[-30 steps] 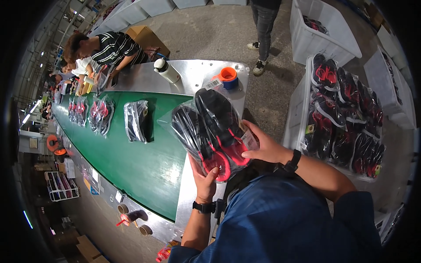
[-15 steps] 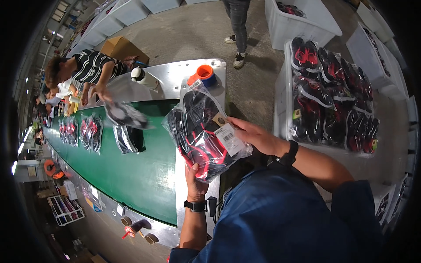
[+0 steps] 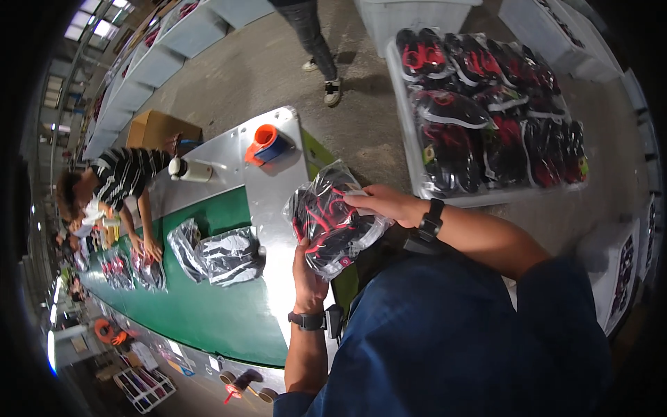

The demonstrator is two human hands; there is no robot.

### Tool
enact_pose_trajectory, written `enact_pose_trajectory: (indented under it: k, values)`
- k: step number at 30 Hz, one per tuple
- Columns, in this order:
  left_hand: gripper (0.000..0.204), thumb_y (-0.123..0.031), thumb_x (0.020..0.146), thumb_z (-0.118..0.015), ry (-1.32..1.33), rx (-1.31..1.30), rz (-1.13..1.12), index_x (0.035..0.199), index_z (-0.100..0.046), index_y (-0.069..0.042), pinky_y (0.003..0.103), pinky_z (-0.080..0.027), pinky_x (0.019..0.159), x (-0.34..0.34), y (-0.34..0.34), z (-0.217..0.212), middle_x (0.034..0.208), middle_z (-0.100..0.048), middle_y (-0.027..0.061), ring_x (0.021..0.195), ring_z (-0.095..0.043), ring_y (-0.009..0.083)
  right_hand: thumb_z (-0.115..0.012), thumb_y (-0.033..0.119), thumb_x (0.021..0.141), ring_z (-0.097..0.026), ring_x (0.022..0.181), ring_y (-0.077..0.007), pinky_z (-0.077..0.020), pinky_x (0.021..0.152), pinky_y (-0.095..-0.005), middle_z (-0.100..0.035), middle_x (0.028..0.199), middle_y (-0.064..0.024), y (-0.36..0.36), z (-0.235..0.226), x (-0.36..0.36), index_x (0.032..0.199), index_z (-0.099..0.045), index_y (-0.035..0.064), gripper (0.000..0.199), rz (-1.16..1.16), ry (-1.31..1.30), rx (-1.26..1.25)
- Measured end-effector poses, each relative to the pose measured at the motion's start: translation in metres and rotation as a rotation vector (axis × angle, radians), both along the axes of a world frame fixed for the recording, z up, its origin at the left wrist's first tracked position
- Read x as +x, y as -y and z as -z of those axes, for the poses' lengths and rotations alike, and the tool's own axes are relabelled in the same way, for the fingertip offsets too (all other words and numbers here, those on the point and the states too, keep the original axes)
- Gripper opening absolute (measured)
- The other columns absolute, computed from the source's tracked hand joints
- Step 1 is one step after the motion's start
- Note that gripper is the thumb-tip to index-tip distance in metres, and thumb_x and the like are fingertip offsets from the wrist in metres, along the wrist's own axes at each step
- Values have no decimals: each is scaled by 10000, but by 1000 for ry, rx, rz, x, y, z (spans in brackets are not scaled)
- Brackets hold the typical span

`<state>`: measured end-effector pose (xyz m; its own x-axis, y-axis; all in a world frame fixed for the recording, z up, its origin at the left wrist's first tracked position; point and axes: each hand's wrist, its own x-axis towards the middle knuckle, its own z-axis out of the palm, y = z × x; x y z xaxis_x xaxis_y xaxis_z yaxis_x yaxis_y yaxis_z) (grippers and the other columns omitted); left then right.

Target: The person is sorting packaged shoes from a conveyor belt into a storage bin.

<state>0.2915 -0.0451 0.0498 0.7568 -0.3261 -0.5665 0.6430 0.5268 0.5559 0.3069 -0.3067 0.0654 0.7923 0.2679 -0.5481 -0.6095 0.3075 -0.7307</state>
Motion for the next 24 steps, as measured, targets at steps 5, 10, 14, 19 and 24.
enact_pose_trajectory:
  k: [5,10,14,19,24]
  values:
    - [432,-254,1062,-489,199,198,179,1438,-460,-42,423,-483,1070,-19,73,-30,1366,-593,119,1251,-601,256,-748,327,894,-559,844,-71,-426,758,-227,-668,1005,26,61,21,-39,1153,-681,74,368,131,-70,-77]
    - [606,-342,1034,-580,141,288,500,1519,-390,-32,417,-462,1034,-39,119,-17,1349,-595,139,1212,-589,243,-702,234,895,-570,802,-65,-440,665,-236,-640,977,20,165,61,-109,1237,-612,61,394,342,15,3]
    - [649,-336,999,-663,188,431,630,1480,-431,33,351,-490,943,-54,146,-8,1259,-638,141,1070,-619,189,-647,136,904,-638,1050,-117,-517,905,-292,-664,1185,-60,264,43,-182,1423,-481,14,558,498,125,-6]
    - [590,-337,1013,-623,262,704,720,1452,-475,28,361,-505,918,-79,130,7,1250,-642,184,1089,-620,231,-607,80,866,-625,1068,-118,-499,954,-287,-642,1207,-44,366,52,-253,1376,-539,13,518,775,114,-241]
    - [592,-310,993,-657,125,800,693,1432,-479,44,340,-522,873,-96,127,5,1207,-657,182,1056,-647,236,-621,84,879,-588,1049,-94,-469,964,-279,-629,1220,-35,450,79,-280,1456,-483,6,598,776,164,-417]
